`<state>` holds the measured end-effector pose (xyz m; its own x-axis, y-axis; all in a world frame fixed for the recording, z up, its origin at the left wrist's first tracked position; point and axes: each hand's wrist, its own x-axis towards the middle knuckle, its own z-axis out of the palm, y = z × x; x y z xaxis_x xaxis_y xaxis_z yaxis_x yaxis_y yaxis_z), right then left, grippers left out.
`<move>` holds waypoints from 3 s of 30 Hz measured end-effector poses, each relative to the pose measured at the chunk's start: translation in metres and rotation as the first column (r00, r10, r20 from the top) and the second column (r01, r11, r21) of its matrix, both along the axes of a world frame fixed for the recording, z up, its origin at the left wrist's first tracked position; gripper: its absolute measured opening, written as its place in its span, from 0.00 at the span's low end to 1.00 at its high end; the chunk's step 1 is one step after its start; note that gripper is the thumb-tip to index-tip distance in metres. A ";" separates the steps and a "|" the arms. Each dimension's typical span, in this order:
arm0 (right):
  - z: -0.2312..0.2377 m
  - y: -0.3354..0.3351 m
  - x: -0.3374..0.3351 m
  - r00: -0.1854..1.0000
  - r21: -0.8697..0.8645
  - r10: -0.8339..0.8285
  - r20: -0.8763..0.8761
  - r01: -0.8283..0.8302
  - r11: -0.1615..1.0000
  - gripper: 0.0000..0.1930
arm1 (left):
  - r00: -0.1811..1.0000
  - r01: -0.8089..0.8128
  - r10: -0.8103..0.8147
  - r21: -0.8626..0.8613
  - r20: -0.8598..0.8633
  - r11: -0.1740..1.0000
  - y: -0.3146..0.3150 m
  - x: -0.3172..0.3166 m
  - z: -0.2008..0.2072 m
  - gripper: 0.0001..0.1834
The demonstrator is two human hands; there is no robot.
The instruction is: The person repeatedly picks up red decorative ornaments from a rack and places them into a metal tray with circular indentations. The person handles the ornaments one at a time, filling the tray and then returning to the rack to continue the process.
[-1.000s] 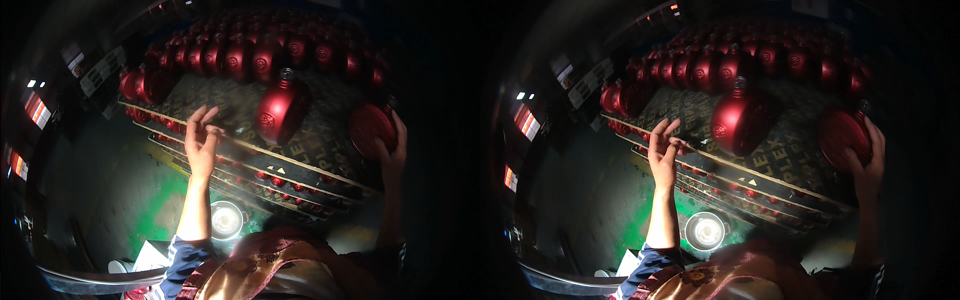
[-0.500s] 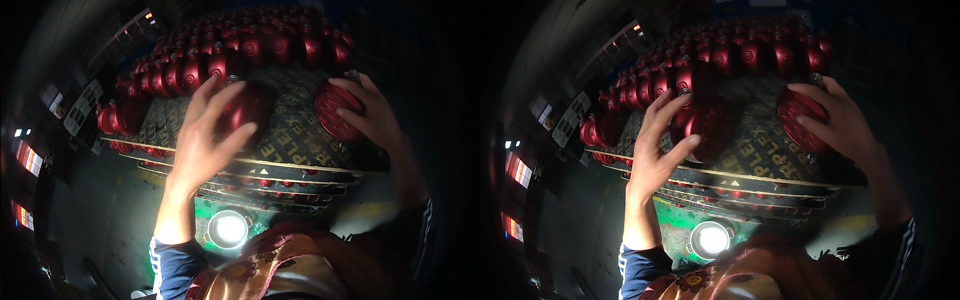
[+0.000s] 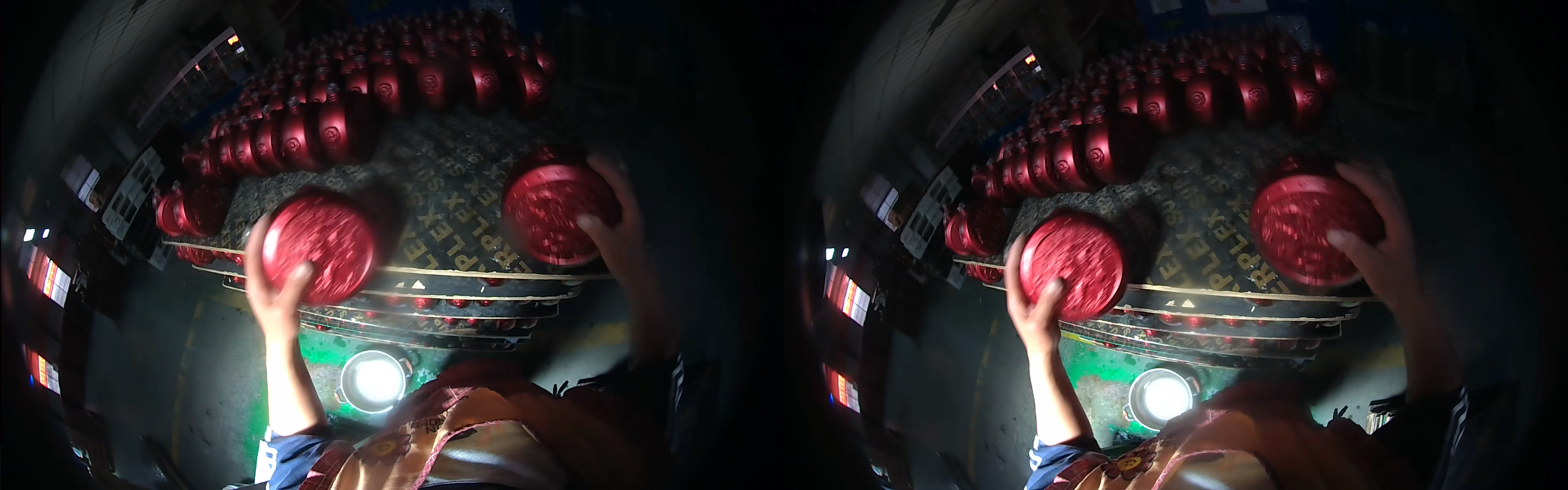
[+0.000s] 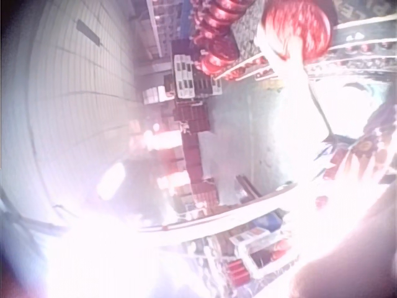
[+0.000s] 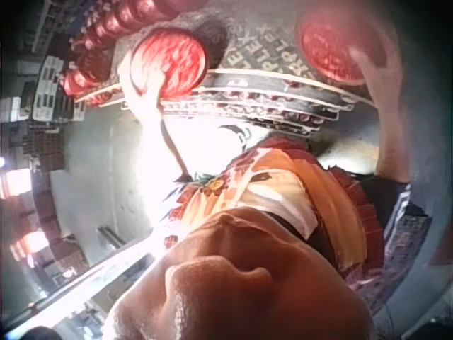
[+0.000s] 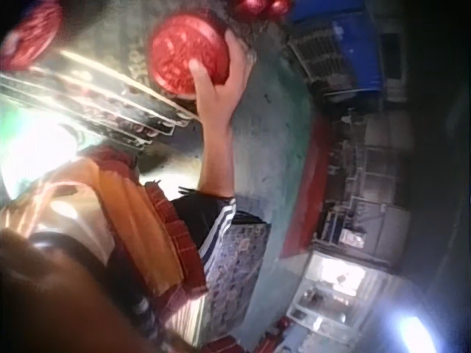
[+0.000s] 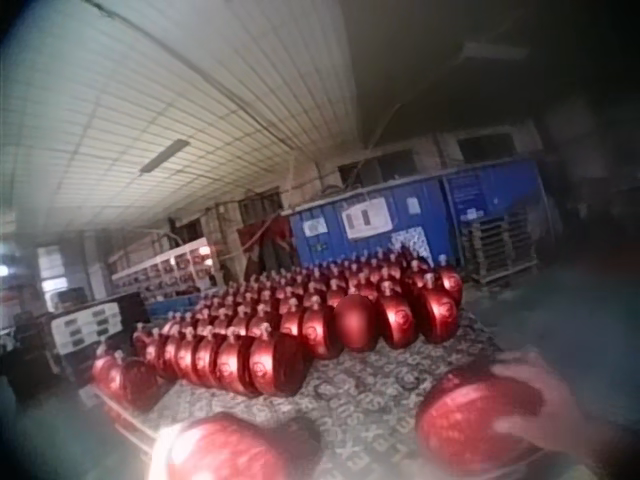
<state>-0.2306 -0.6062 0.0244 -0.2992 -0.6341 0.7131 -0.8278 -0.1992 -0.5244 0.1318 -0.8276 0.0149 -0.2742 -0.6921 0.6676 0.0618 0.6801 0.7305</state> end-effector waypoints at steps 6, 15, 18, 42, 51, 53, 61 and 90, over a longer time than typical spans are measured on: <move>-0.033 -0.011 0.092 0.525 -0.476 0.631 0.572 -0.414 0.776 0.42 | 0.750 0.077 0.230 0.428 -0.619 0.901 0.028 0.076 -0.071 0.40; -0.103 -0.120 0.253 -0.642 -0.635 0.162 0.749 -0.627 0.451 0.31 | -0.045 0.936 0.363 0.088 -0.931 0.340 0.042 0.161 -0.198 0.30; -0.138 -0.146 0.293 -0.894 -0.859 -0.312 0.321 -0.414 0.301 0.33 | -0.154 0.946 0.323 -0.045 -0.934 0.322 0.034 0.172 -0.224 0.33; -0.345 0.112 0.336 -0.566 -0.870 -0.787 0.246 -0.488 0.079 0.34 | 0.208 0.587 0.603 0.592 -0.770 0.552 0.533 0.252 -0.282 0.32; -0.349 0.181 0.399 -0.442 -0.760 -0.823 0.358 -0.650 0.019 0.34 | 0.317 -0.297 0.874 0.836 -0.369 0.461 0.720 0.399 -0.205 0.31; -0.349 0.186 0.424 -0.459 -0.752 -0.803 0.380 -0.659 0.020 0.35 | 0.256 -0.489 0.939 0.807 -0.229 0.330 0.739 0.461 -0.188 0.30; -0.342 0.256 0.584 -0.500 -0.674 -0.650 0.572 -0.738 -0.026 0.31 | -0.289 -0.936 0.871 0.071 0.398 -0.344 0.727 0.761 -0.231 0.32; -0.206 0.400 0.970 -0.742 0.261 0.490 0.458 -0.414 -0.872 0.22 | 0.599 -0.645 0.751 0.724 0.278 0.247 0.852 0.680 -0.205 0.51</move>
<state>0.7397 -0.2063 -0.1816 0.8607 0.4091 0.3031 0.4200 -0.2339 -0.8769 0.8114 0.0240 -0.1900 0.5986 -0.7859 -0.1551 -0.0547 -0.2333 0.9709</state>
